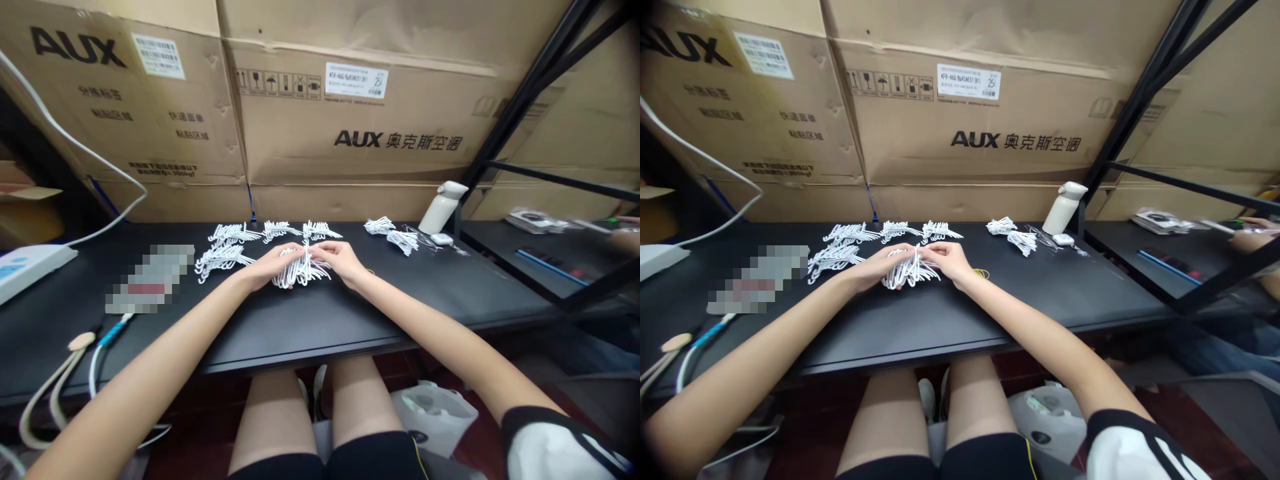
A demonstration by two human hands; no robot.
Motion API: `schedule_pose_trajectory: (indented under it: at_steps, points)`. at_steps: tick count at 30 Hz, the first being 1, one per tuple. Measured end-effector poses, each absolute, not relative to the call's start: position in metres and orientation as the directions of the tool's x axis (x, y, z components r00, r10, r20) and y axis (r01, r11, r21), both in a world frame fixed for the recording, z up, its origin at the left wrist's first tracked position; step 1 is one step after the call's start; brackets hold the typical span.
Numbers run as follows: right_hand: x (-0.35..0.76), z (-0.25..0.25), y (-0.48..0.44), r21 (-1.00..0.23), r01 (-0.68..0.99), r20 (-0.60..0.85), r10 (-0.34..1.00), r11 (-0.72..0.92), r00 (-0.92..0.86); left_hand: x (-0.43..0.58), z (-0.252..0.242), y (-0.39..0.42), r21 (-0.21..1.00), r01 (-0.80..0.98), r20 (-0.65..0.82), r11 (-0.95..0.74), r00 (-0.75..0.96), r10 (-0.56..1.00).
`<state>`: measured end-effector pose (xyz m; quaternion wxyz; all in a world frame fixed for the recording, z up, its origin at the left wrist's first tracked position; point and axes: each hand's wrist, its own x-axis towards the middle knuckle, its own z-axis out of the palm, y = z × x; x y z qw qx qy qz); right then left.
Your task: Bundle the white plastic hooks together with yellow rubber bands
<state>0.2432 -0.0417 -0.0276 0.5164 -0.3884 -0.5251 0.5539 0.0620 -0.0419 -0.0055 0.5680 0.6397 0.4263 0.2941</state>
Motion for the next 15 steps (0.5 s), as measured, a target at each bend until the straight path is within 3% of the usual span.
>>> schedule_pose_trajectory:
  at_steps: [5, 9, 15]
  points:
    - [0.241, -0.029, -0.042, -0.984, -0.167, 0.081, 0.985, 0.056, -0.151, 0.064, -0.005, -0.044, 0.974, 0.221, -0.062, -0.049, 0.469, 0.881]
    - [0.244, -0.028, -0.042, -0.994, -0.050, 0.101, 0.982, 0.095, -0.157, 0.064, -0.005, -0.046, 0.961, 0.259, -0.036, -0.092, 0.450, 0.892]
    - [0.257, -0.024, -0.037, -0.983, 0.097, 0.111, 0.925, 0.155, -0.363, 0.060, -0.003, -0.043, 0.912, 0.361, 0.024, -0.194, 0.425, 0.905]
